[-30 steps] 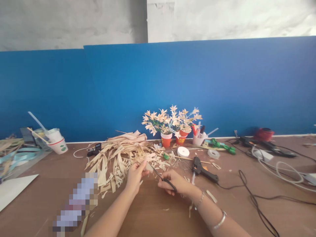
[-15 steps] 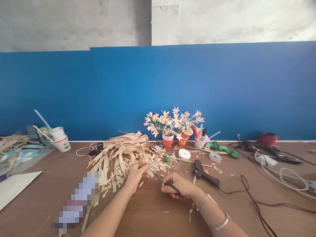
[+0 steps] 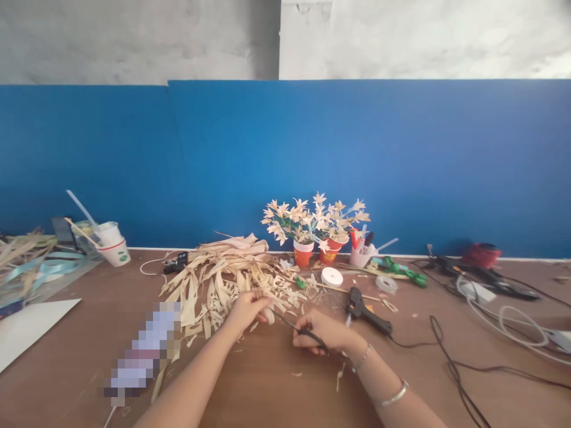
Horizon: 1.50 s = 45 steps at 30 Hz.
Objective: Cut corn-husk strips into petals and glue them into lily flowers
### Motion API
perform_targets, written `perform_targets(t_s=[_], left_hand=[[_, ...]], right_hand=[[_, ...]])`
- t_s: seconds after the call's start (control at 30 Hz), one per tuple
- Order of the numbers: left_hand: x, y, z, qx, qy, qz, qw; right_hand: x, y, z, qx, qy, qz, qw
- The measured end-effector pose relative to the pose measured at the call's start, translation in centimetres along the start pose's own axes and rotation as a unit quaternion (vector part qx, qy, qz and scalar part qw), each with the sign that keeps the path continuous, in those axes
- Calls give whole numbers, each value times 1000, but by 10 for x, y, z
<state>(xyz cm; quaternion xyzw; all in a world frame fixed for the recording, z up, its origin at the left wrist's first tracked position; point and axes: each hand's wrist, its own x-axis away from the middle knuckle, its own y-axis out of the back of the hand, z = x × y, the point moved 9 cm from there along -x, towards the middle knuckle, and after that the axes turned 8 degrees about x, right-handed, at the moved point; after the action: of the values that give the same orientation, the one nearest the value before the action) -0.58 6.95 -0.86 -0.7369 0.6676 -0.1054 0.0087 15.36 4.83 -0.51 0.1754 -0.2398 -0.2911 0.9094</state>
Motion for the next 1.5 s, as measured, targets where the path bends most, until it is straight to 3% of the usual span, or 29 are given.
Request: perform_targets(t_s=[0.17, 0.5, 1.5], left_hand=[[-2, -3, 2, -15, -2, 25, 1000], [-4, 10, -2, 15, -28, -54, 998], [-3, 14, 0, 19, -33, -82, 996]], right_hand=[[-2, 0, -8, 9, -17, 1, 1000], [-4, -6, -13, -36, -17, 24, 999], [-4, 1, -6, 38, -18, -20, 999]])
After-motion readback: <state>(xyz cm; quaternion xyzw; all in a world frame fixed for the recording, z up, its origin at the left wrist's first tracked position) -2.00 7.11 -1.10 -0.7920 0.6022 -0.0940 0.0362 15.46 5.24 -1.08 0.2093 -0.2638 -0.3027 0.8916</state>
